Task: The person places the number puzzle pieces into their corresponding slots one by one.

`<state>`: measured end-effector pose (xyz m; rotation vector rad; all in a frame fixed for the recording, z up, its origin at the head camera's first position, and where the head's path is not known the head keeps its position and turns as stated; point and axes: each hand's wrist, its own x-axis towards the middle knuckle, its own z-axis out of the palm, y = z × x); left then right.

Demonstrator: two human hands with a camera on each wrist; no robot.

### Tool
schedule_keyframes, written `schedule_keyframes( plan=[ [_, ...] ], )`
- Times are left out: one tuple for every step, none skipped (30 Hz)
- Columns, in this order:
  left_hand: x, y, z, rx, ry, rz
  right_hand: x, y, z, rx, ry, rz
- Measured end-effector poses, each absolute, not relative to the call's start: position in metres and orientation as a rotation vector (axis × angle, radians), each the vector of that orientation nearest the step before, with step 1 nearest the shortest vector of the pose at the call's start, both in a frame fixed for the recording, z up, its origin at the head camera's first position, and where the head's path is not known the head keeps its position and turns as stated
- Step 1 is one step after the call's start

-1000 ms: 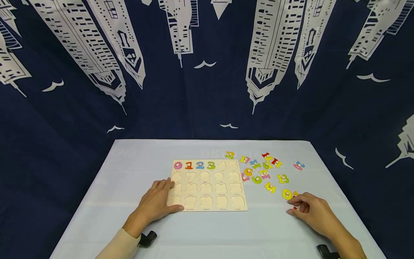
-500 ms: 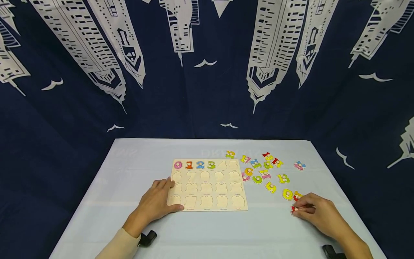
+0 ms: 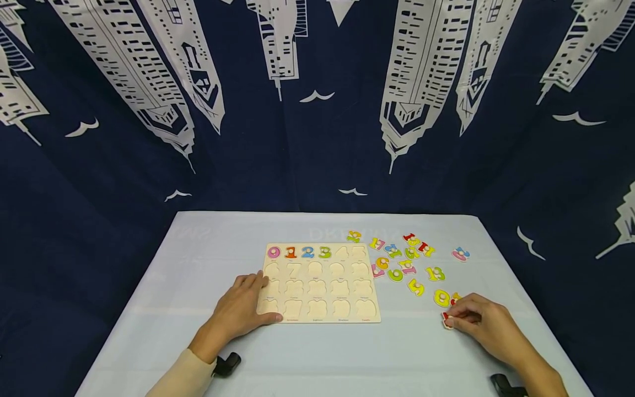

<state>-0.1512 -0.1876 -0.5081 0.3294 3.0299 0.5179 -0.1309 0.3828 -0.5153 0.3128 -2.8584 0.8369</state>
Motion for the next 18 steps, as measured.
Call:
schedule_keyframes(
  plan=[
    [-0.151, -0.188, -0.508, 0.331, 3.031, 0.518, -0.131, 0.382, -0.515, 0.315, -2.855, 0.842],
    [-0.151, -0.187, -0.508, 0.332, 3.031, 0.518, -0.131, 0.381, -0.514, 0.317, -2.85, 0.848],
    [-0.151, -0.187, -0.508, 0.332, 3.032, 0.518, -0.132, 0.379, -0.513, 0.324, -2.844, 0.852],
    [-0.151, -0.187, -0.508, 0.33, 3.031, 0.519, -0.132, 0.378, -0.512, 0.333, -2.836, 0.856],
    [-0.151, -0.187, -0.508, 0.328, 3.031, 0.52, -0.133, 0.376, -0.51, 0.34, -2.827, 0.864],
    [-0.151, -0.187, -0.507, 0.328, 3.03, 0.52, -0.133, 0.375, -0.509, 0.35, -2.82, 0.869],
    [-0.151, -0.187, -0.507, 0.327, 3.029, 0.521, -0.134, 0.373, -0.508, 0.362, -2.81, 0.877],
    [-0.151, -0.187, -0.507, 0.326, 3.029, 0.52, -0.135, 0.372, -0.506, 0.366, -2.804, 0.874],
    [-0.151, -0.187, -0.506, 0.326, 3.029, 0.52, -0.136, 0.37, -0.505, 0.37, -2.801, 0.872],
    [-0.151, -0.187, -0.506, 0.325, 3.029, 0.521, -0.137, 0.368, -0.504, 0.372, -2.799, 0.87],
    [-0.151, -0.187, -0.506, 0.326, 3.03, 0.521, -0.138, 0.366, -0.503, 0.371, -2.801, 0.871],
    [-0.151, -0.187, -0.506, 0.327, 3.031, 0.521, -0.139, 0.365, -0.503, 0.373, -2.804, 0.87],
    [-0.151, -0.187, -0.506, 0.327, 3.032, 0.522, -0.14, 0.363, -0.502, 0.374, -2.804, 0.872],
    [-0.151, -0.187, -0.507, 0.327, 3.034, 0.521, -0.141, 0.36, -0.502, 0.374, -2.804, 0.872],
    [-0.151, -0.188, -0.507, 0.327, 3.033, 0.52, -0.142, 0.358, -0.501, 0.381, -2.8, 0.886],
    [-0.151, -0.188, -0.508, 0.325, 3.033, 0.521, -0.144, 0.356, -0.501, 0.39, -2.795, 0.9],
    [-0.151, -0.188, -0.508, 0.324, 3.032, 0.521, -0.145, 0.353, -0.501, 0.4, -2.79, 0.913],
    [-0.151, -0.188, -0.509, 0.325, 3.031, 0.52, -0.146, 0.351, -0.501, 0.412, -2.781, 0.924]
  ],
)
